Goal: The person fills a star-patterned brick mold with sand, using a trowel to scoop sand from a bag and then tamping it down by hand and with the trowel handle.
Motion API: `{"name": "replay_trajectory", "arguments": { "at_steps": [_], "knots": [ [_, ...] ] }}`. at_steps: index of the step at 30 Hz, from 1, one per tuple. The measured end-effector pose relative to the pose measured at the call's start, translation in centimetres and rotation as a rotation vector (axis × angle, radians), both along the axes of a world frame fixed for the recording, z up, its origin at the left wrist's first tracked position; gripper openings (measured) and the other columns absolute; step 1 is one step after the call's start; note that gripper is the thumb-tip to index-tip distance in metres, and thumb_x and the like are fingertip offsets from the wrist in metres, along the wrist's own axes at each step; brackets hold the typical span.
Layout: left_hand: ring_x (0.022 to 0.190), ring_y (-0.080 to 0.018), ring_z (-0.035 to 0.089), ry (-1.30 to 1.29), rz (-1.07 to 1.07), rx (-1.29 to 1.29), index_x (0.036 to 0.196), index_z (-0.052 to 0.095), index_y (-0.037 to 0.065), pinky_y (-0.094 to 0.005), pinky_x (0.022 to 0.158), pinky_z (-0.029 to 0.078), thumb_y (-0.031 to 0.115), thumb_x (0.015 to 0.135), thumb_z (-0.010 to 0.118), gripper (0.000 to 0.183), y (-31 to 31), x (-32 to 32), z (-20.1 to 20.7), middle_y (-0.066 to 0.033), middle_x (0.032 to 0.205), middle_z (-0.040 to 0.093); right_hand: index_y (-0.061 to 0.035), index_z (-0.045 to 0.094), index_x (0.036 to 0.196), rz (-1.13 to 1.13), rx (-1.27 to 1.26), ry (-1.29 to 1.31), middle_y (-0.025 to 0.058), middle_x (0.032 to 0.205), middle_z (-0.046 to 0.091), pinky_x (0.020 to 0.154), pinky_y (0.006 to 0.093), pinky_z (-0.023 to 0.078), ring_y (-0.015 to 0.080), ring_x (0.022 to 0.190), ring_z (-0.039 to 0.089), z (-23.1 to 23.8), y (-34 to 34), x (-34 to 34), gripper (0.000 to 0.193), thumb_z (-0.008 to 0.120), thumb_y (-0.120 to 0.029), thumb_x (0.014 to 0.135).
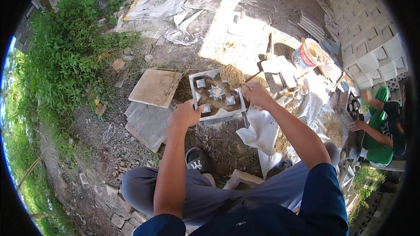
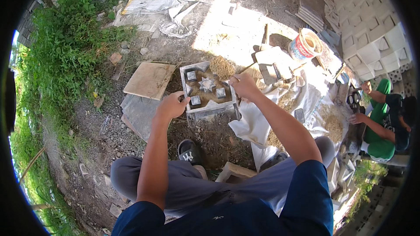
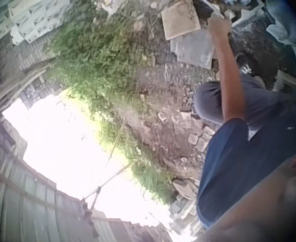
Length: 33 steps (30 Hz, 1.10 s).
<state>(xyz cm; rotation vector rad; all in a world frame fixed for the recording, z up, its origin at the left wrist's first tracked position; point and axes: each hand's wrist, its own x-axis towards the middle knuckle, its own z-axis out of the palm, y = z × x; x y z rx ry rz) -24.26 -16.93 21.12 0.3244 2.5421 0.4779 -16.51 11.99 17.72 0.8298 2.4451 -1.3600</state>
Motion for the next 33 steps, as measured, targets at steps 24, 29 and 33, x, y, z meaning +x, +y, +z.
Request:
{"name": "replay_trajectory", "arguments": {
  "at_steps": [24, 29, 33],
  "knots": [
    [0.119, -0.0381, 0.060, -0.076, 0.073, 0.174, 0.125, 0.067, 0.008, -0.0439, 0.100, 0.048, 0.027, 0.097, 0.055, 0.036, -1.4, -7.8, -6.3, -0.0193, 0.127, 0.066, -0.0012, 0.056, 0.139, 0.027, -0.029, -0.066, 0.0183, 0.079, 0.071, 0.049, 0.0362, 0.051, 0.0222, 0.049, 0.063, 1.4, -7.1, -1.7, 0.050, 0.055, -0.014, 0.092],
    [0.117, -0.0375, 0.063, -0.042, 0.040, 0.164, 0.131, 0.065, 0.020, -0.0476, 0.098, 0.050, 0.030, 0.097, 0.052, 0.038, -2.3, -8.7, -8.8, -0.0151, 0.124, 0.069, -0.0038, 0.053, 0.143, 0.052, -0.054, -0.045, 0.0164, 0.075, 0.070, 0.042, 0.0349, 0.047, 0.0197, 0.045, 0.059, 0.9, -8.0, -1.2, 0.052, 0.054, -0.013, 0.092],
    [0.118, -0.0366, 0.062, -0.102, 0.038, 0.138, 0.133, 0.064, 0.021, -0.0496, 0.099, 0.049, 0.030, 0.097, 0.051, 0.039, -1.8, -8.4, -8.7, -0.0149, 0.128, 0.067, -0.0066, 0.054, 0.143, -0.035, -0.050, -0.091, 0.0037, 0.062, 0.057, 0.046, 0.0315, 0.046, 0.0124, 0.046, 0.053, 2.7, -9.3, 0.2, 0.049, 0.056, -0.017, 0.096]
  ]
}}
